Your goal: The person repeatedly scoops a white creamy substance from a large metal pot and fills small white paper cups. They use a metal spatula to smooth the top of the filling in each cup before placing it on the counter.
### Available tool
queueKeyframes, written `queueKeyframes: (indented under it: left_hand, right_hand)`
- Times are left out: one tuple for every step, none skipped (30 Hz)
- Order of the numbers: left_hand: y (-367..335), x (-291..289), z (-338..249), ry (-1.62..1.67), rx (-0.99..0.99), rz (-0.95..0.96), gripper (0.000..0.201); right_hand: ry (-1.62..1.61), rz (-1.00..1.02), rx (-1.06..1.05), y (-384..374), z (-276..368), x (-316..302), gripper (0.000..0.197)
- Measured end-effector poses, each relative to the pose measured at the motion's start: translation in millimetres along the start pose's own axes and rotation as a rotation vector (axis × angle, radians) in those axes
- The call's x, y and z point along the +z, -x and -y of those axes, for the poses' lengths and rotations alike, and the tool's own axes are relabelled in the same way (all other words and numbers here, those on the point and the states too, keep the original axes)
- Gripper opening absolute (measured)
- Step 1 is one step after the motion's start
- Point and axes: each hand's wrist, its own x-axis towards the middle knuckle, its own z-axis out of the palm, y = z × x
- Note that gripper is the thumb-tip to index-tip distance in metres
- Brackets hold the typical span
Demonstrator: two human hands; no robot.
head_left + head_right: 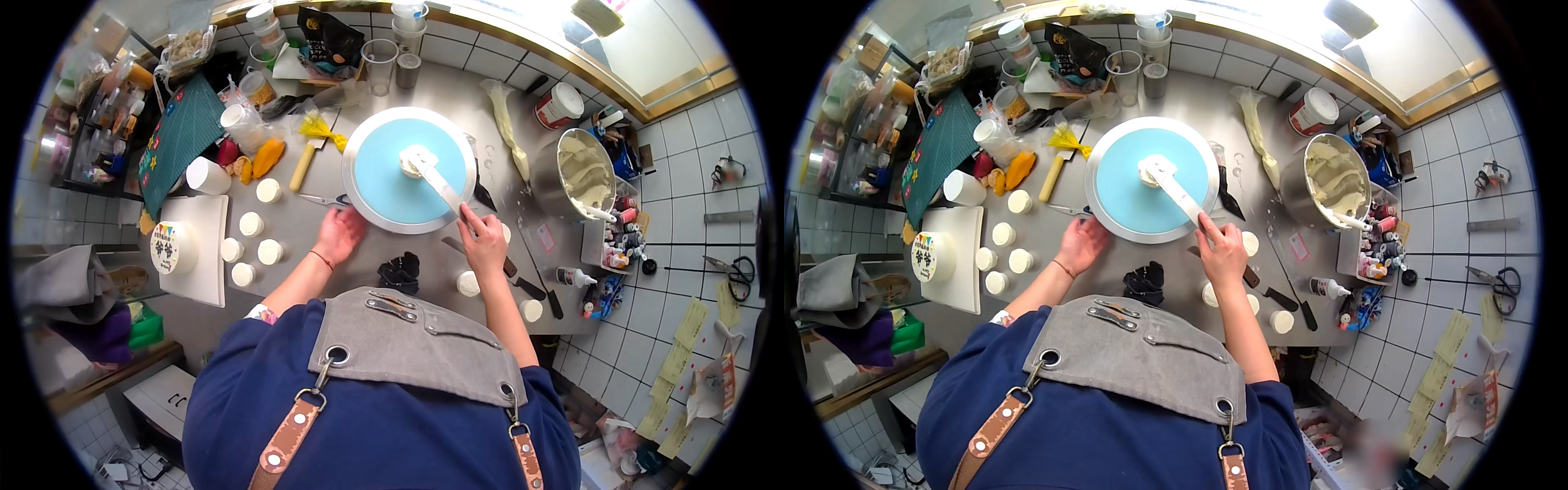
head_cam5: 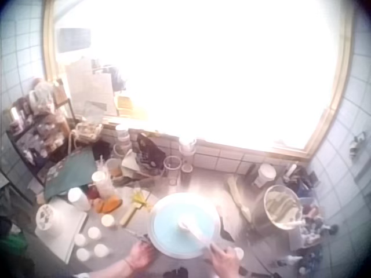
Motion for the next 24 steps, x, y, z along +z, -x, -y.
queueKeyframes:
  left_hand:
    - [5, 5, -1, -0.065, -0.138, 0.065, 0.064]
    - [8, 10, -2, -0.131, -0.276, 0.13, 0.062]
    - [-12, 26, 15, -0.096, -0.219, 0.127, 0.061]
    - [-12, 11, 14, -0.108, -0.163, 0.046, 0.061]
    - [-11, -3, 11, -0.121, -0.107, -0.035, 0.062]
    - [-10, -3, 11, -0.093, -0.06, -0.022, 0.062]
    - [-10, -5, 1, -0.077, -0.001, -0.011, 0.063]
    - [-8, -7, -3, -0.071, -0.055, 0.076, 0.062]
    - [-6, -2, -2, -0.056, -0.113, 0.169, 0.062]
    - [-4, 3, -1, -0.125, -0.153, 0.121, 0.062]
    - [-2, 9, 1, -0.194, -0.194, 0.072, 0.061]
    - [1, 9, -1, -0.27, -0.231, 0.016, 0.061]
    - [0, 7, -4, -0.139, -0.124, 0.001, 0.061]
    - [-2, 4, -7, -0.009, -0.016, -0.014, 0.061]
    - [-5, 0, -7, 0.128, 0.091, -0.028, 0.061]
    - [-7, -5, -5, 0.084, 0.05, -0.011, 0.062]
    - [-9, -9, -2, 0.039, 0.01, 0.005, 0.062]
    - [-8, -6, -3, -0.006, -0.031, 0.027, 0.062]
    - [-5, -3, 0, 0.004, -0.07, 0.034, 0.062]
    - [-1, -1, 6, 0.015, -0.108, 0.04, 0.062]
    - [5, 2, 8, 0.021, -0.149, 0.043, 0.062]
    - [6, 1, 7, 0.092, -0.146, 0.071, 0.062]
    - [8, 2, 6, 0.084, -0.136, 0.065, 0.062]
    - [12, 9, 4, 0.079, -0.127, 0.059, 0.062]
  right_hand:
    - [-0.002, -0.009, -0.004, 1, -1, 0, 0.037]
    - [-0.003, -0.019, -0.007, 1, -3, -1, 0.036]
    - [0.064, -0.03, -0.043, -11, -17, -19, 0.036]
    - [0.05, -0.027, -0.042, -7, -9, -13, 0.036]
    - [0.036, -0.023, -0.04, -3, -2, -8, 0.036]
    - [0.024, -0.024, -0.037, -3, -1, -4, 0.037]
    - [0.013, -0.024, -0.034, -4, -1, 1, 0.037]
    - [0.002, -0.023, -0.032, -4, 0, 4, 0.037]
    - [0.004, -0.021, -0.029, -3, -1, 2, 0.037]
    - [0.007, -0.019, -0.026, -2, -3, 1, 0.037]
    - [0.01, -0.017, -0.022, -1, -5, -1, 0.037]
    - [0.003, -0.021, -0.027, -1, -2, -1, 0.037]
    - [-0.003, -0.024, -0.031, -1, 0, -1, 0.037]
    - [-0.01, -0.028, -0.035, 0, 2, 0, 0.037]
    - [-0.01, -0.03, -0.033, 1, 2, 0, 0.037]
    - [-0.01, -0.031, -0.031, 1, 3, 0, 0.036]
    - [-0.01, -0.032, -0.029, 2, 4, 0, 0.036]
    - [-0.044, -0.028, -0.002, 3, 3, -2, 0.036]
    - [-0.079, -0.024, 0.025, 5, 4, -5, 0.036]
    - [-0.114, -0.019, 0.051, 6, 4, -7, 0.035]
    - [-0.114, -0.012, 0.069, 6, 4, -7, 0.035]
    - [-0.114, -0.005, 0.087, 5, 5, -7, 0.035]
    - [-0.114, 0.002, 0.104, 4, 5, -6, 0.035]
    - [-0.09, -0.009, 0.086, 2, 2, -5, 0.035]
